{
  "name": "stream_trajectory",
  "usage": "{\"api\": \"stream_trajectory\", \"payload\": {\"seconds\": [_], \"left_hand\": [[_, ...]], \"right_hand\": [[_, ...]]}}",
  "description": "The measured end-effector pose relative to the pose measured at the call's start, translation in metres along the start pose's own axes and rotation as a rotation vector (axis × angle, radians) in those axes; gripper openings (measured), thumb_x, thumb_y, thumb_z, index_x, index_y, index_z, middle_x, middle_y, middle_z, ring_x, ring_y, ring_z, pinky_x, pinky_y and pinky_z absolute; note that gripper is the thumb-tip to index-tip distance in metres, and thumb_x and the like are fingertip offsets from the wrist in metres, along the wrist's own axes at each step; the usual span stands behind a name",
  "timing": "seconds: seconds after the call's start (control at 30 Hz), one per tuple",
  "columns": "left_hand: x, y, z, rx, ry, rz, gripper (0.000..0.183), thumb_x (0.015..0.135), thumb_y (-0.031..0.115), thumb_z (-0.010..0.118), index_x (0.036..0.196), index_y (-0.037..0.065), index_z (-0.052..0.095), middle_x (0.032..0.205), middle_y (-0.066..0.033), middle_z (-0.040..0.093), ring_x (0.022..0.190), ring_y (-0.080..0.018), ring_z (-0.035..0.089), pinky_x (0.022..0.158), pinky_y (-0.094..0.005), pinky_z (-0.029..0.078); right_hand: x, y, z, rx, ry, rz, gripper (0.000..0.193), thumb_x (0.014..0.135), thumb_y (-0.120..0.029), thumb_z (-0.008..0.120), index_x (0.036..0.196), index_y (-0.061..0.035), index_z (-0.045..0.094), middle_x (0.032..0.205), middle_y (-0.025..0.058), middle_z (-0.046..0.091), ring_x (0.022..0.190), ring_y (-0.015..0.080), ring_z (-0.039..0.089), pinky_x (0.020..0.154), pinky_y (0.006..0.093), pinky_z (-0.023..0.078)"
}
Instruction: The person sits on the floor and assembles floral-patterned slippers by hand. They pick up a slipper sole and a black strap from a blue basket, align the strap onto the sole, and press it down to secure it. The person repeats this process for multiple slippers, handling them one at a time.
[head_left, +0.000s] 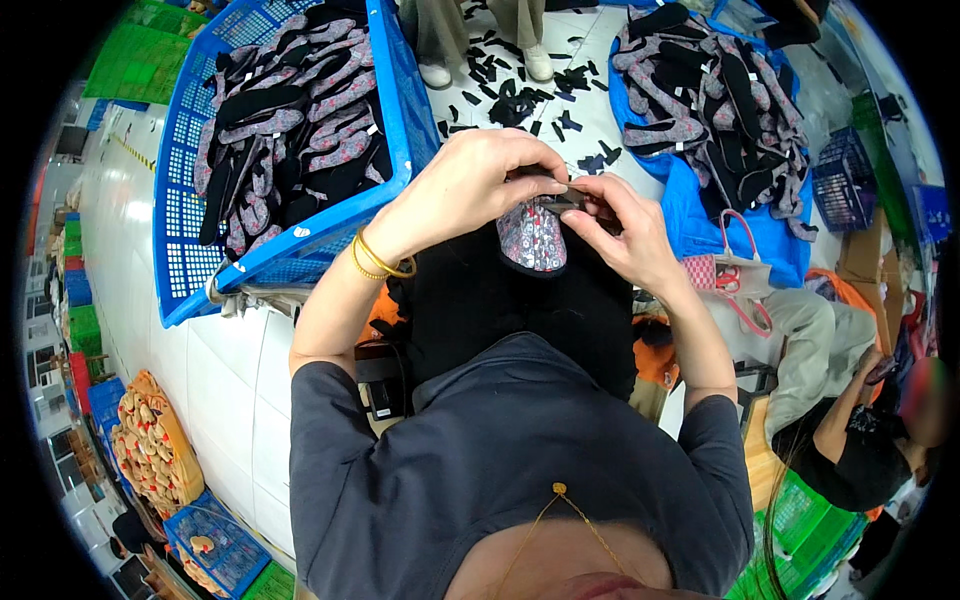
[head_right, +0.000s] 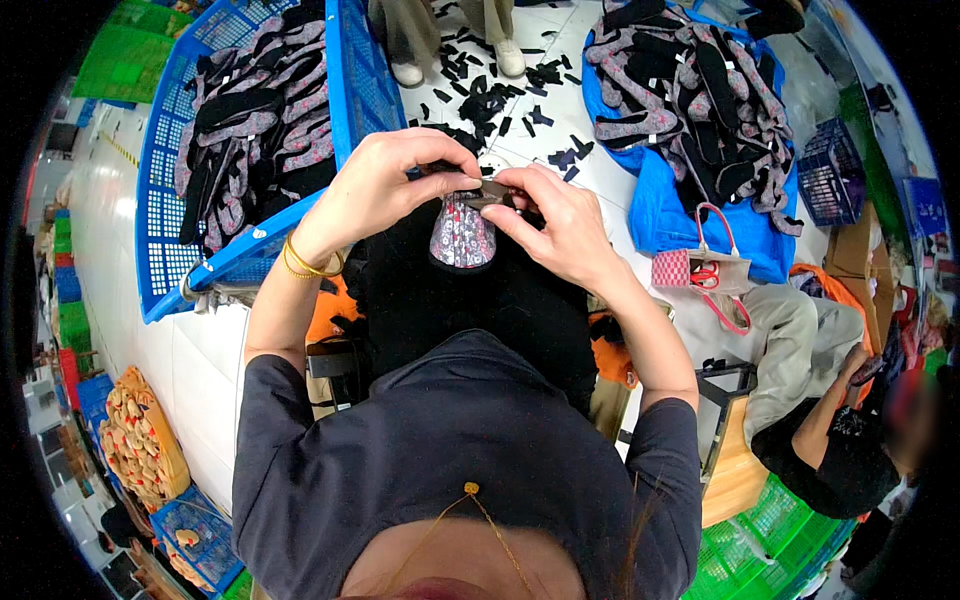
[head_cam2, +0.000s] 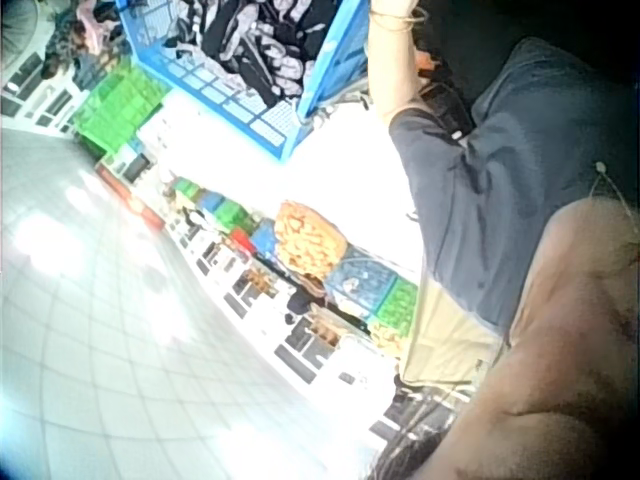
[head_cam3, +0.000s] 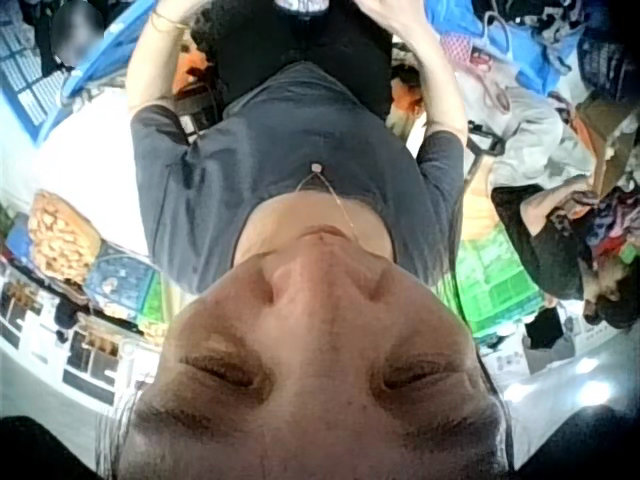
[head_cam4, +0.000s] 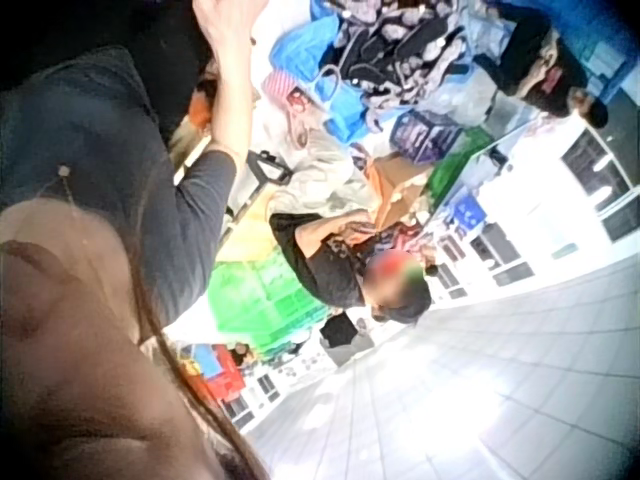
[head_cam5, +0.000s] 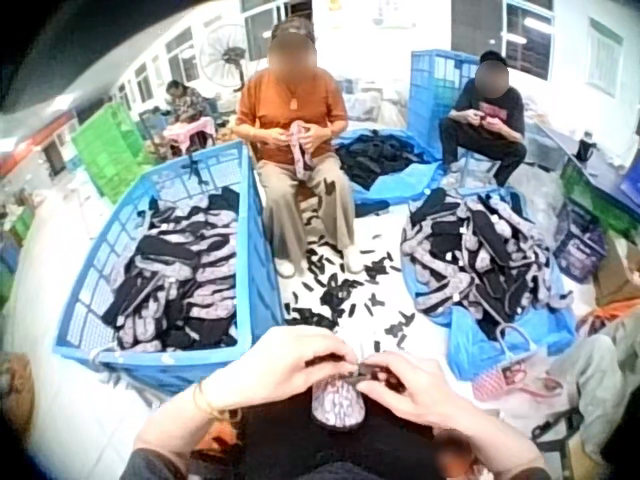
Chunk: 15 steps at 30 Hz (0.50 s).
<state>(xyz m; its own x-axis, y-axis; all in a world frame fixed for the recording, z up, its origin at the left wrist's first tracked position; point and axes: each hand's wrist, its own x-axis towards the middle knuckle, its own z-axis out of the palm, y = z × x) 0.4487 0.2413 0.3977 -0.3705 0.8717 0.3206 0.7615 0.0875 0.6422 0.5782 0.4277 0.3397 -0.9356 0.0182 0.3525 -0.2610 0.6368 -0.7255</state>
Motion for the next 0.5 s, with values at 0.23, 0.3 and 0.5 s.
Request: {"api": "stream_trajectory", "payload": {"seconds": [0.23, 0.3, 0.5], "left_hand": [[0.013, 0.0, -0.004, -0.006, -0.101, 0.11, 0.013, 0.079, 0.009, 0.07, 0.091, 0.005, 0.069, 0.087, -0.0089, 0.068, 0.082, -0.0268, 0.065, 0.074, -0.0329, 0.051], [0.014, 0.0, -0.003, 0.032, -0.101, 0.127, 0.013, 0.079, 0.009, 0.07, 0.091, 0.005, 0.068, 0.087, -0.0088, 0.067, 0.083, -0.0265, 0.064, 0.076, -0.0326, 0.05], [0.015, 0.005, -0.001, -0.016, -0.117, 0.082, 0.011, 0.08, 0.008, 0.068, 0.09, 0.004, 0.068, 0.086, -0.0095, 0.067, 0.084, -0.0267, 0.064, 0.077, -0.0326, 0.05]], "right_hand": [[0.014, -0.008, 0.001, -0.077, 0.005, -0.122, 0.03, 0.08, -0.026, 0.075, 0.097, -0.0049, 0.063, 0.082, 0.0081, 0.064, 0.065, 0.0214, 0.064, 0.057, 0.0322, 0.049], [0.015, -0.008, 0.0, -0.1, -0.015, -0.127, 0.028, 0.08, -0.026, 0.074, 0.095, -0.0053, 0.063, 0.08, 0.0083, 0.064, 0.065, 0.0224, 0.064, 0.057, 0.0326, 0.049], [0.013, -0.001, -0.002, -0.107, -0.055, -0.122, 0.025, 0.081, -0.025, 0.074, 0.092, -0.0051, 0.064, 0.078, 0.0097, 0.065, 0.066, 0.0238, 0.064, 0.057, 0.0327, 0.049]]}}
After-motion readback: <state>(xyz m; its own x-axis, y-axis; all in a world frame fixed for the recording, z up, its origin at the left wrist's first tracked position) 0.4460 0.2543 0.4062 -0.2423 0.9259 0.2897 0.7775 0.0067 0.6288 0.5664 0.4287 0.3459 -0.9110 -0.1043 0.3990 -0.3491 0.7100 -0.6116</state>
